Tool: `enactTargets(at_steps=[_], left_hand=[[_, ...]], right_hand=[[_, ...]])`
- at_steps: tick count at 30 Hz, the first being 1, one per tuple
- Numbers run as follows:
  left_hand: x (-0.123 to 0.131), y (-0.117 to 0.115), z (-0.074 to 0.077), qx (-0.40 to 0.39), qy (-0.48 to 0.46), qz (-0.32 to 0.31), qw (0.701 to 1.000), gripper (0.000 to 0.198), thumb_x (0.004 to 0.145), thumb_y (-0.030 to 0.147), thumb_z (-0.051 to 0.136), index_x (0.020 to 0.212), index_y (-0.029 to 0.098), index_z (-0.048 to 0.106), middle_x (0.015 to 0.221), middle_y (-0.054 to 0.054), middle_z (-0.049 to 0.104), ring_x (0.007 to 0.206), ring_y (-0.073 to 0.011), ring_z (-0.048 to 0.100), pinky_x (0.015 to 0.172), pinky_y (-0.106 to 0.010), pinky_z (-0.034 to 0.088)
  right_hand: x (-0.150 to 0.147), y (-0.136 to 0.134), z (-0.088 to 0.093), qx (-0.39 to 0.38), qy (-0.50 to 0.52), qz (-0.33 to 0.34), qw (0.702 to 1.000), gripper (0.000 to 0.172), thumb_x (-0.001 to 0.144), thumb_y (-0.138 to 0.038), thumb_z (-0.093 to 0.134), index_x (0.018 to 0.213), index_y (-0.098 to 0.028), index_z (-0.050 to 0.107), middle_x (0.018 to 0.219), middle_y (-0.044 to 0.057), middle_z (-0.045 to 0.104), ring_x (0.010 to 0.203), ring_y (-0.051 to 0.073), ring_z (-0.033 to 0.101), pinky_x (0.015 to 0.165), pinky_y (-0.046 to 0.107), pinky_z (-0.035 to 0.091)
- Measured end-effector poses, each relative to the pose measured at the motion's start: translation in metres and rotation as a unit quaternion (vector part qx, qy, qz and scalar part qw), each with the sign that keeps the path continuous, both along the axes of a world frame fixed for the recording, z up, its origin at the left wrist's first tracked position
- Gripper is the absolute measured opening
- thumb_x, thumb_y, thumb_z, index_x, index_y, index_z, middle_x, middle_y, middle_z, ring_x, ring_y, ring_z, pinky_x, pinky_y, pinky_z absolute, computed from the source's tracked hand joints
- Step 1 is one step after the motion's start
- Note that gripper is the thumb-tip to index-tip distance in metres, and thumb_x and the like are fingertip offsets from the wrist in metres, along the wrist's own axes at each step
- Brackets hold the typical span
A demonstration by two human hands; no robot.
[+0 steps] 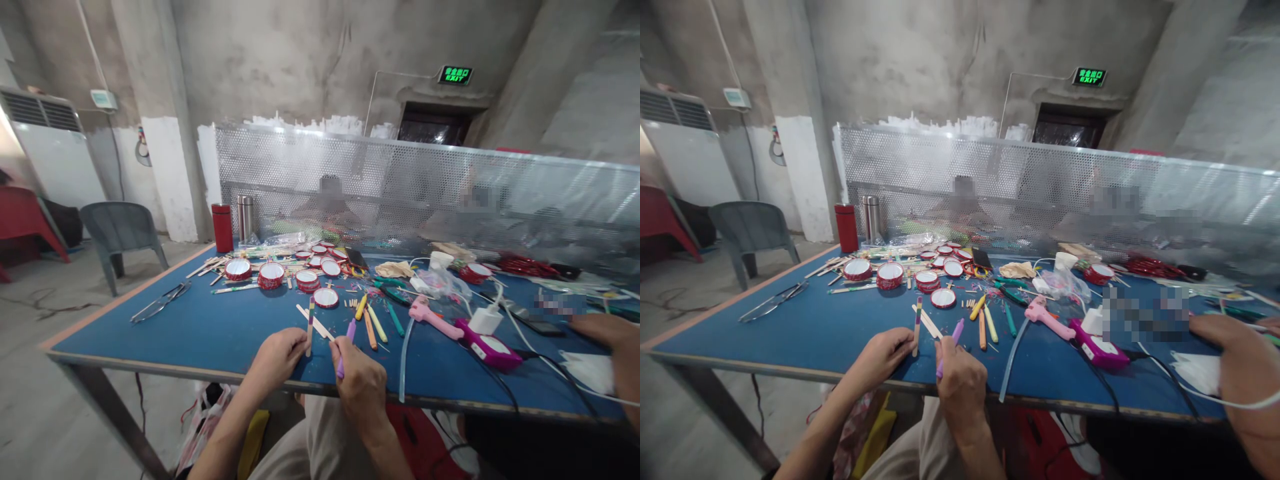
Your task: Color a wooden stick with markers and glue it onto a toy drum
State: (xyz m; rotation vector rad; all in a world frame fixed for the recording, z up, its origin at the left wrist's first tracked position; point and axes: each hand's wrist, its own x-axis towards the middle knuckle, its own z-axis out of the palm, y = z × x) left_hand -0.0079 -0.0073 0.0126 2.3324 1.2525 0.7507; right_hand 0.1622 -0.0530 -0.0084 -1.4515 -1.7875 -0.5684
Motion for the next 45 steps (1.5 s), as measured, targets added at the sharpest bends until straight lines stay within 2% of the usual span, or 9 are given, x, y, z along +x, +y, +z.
enactTargets(at_steps=[22, 32, 45], left_hand=[[0.0006, 0.0017, -0.0009, 0.000, 0.009, 0.010, 1.000, 0.029, 0.089, 0.032, 0.036, 0.069, 0.021, 0.053, 0.071, -0.001, 0.060, 0.070, -0.0156, 0.055, 0.064, -0.023, 0.036], [0.0008, 0.0009, 0.0017, -0.015, 0.002, 0.010, 1.000, 0.030, 0.088, 0.032, 0.038, 0.069, 0.021, 0.058, 0.073, -0.002, 0.063, 0.072, -0.0158, 0.056, 0.067, -0.023, 0.038], [0.0008, 0.0023, -0.0002, -0.004, 0.011, 0.011, 1.000, 0.031, 0.089, 0.032, 0.036, 0.069, 0.020, 0.056, 0.073, -0.002, 0.062, 0.072, -0.0157, 0.055, 0.066, -0.023, 0.038]], right_hand=[[0.0012, 0.0012, -0.0013, -0.003, -0.005, -0.002, 1.000, 0.036, 0.097, -0.030, 0.034, 0.071, -0.020, 0.056, 0.052, -0.001, 0.056, 0.046, 0.011, 0.052, 0.051, 0.027, 0.022], [0.0006, -0.0002, 0.0004, -0.004, -0.007, 0.000, 1.000, 0.037, 0.098, -0.029, 0.032, 0.072, -0.019, 0.055, 0.052, -0.001, 0.057, 0.046, 0.010, 0.053, 0.051, 0.025, 0.024], [0.0011, 0.0001, -0.0010, -0.001, -0.005, 0.000, 1.000, 0.036, 0.097, -0.030, 0.032, 0.073, -0.019, 0.056, 0.053, -0.001, 0.057, 0.047, 0.010, 0.053, 0.051, 0.025, 0.023]])
